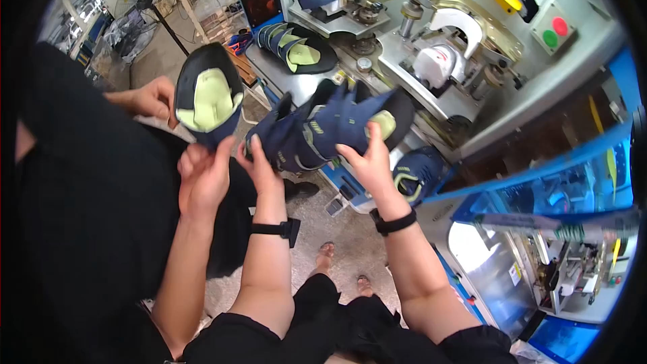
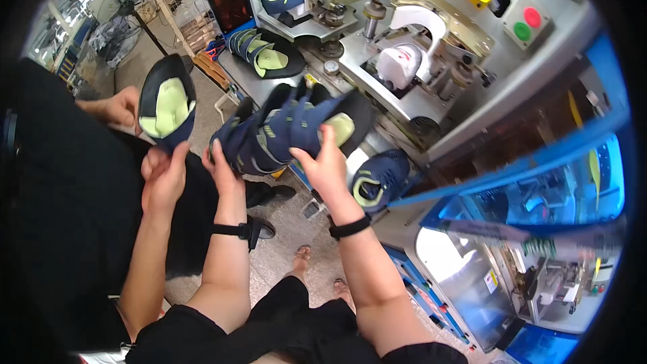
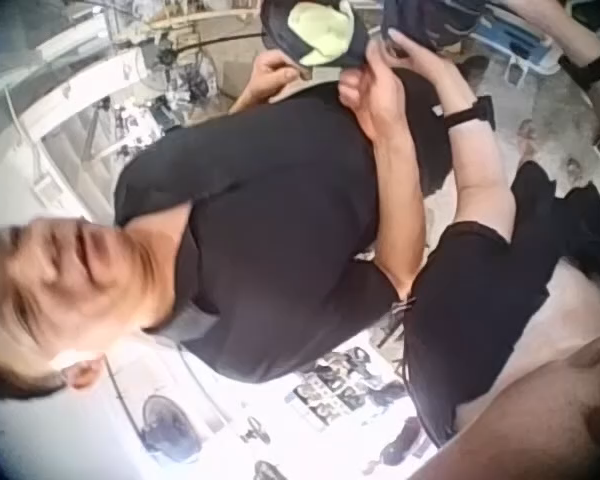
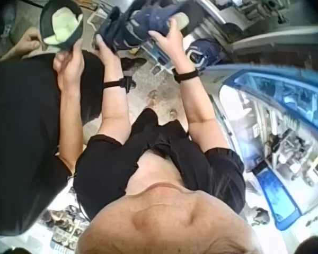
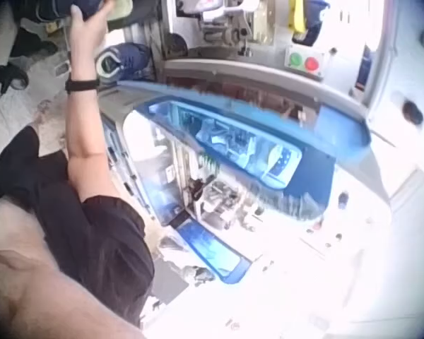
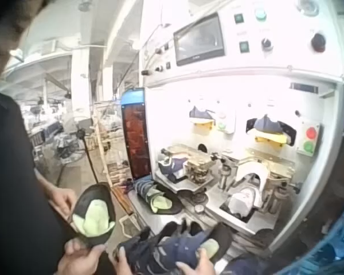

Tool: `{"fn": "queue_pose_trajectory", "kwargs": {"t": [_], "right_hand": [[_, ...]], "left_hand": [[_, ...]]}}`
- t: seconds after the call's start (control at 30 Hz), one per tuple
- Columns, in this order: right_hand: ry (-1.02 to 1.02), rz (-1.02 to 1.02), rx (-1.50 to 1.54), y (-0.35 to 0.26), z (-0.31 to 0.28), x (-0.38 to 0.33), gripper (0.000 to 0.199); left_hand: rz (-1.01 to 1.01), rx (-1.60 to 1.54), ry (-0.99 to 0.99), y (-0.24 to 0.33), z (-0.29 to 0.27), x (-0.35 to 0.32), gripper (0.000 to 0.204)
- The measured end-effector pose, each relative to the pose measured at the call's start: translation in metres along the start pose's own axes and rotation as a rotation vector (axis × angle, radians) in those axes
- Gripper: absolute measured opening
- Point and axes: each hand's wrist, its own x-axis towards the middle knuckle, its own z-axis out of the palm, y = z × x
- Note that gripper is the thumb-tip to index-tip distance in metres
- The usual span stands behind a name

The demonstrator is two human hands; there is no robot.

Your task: The recorder operates a heel-shaping or heel-lasting machine to mold the back part of shoe uppers.

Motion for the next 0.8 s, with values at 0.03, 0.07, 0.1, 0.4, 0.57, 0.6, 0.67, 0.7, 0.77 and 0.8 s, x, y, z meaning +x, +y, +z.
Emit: {"fn": "queue_pose_trajectory", "kwargs": {"t": [0.03,0.07,0.1,0.4,0.57,0.6,0.67,0.7,0.77,0.8], "right_hand": [[-0.018,-0.058,-0.054,-0.015,-0.003,-0.012,0.063],[-0.095,-0.07,-0.089,-0.028,-0.007,-0.025,0.064],[-0.086,-0.175,-0.124,-0.038,-0.011,-0.045,0.064],[-0.241,-0.125,-0.16,-0.032,-0.129,-0.354,0.063],[-0.242,-0.056,-0.115,0.02,-0.167,-0.481,0.074],[-0.326,-0.004,0.0,0.026,-0.17,-0.497,0.077],[-0.391,-0.142,-0.093,0.029,-0.167,-0.526,0.077],[-0.41,-0.177,-0.091,0.013,-0.157,-0.537,0.077],[-0.506,-0.226,-0.053,-0.011,-0.127,-0.58,0.075],[-0.543,-0.262,-0.04,-0.03,-0.108,-0.608,0.075]], "left_hand": [[-0.035,-0.053,-0.023,0.003,-0.023,-0.017,0.058],[-0.082,-0.115,-0.049,0.007,-0.047,-0.031,0.061],[-0.132,-0.183,-0.063,0.007,-0.069,-0.046,0.062],[-0.137,0.189,-0.142,0.027,-0.284,-0.28,0.039],[-0.11,0.34,0.119,0.049,-0.365,-0.384,0.069],[-0.112,0.337,0.14,0.056,-0.384,-0.398,0.07],[-0.075,0.254,0.174,0.071,-0.428,-0.425,0.076],[0.005,0.227,0.204,0.09,-0.448,-0.43,0.076],[-0.08,0.203,0.402,0.117,-0.517,-0.458,0.085],[-0.042,0.174,0.449,0.134,-0.559,-0.472,0.085]]}}
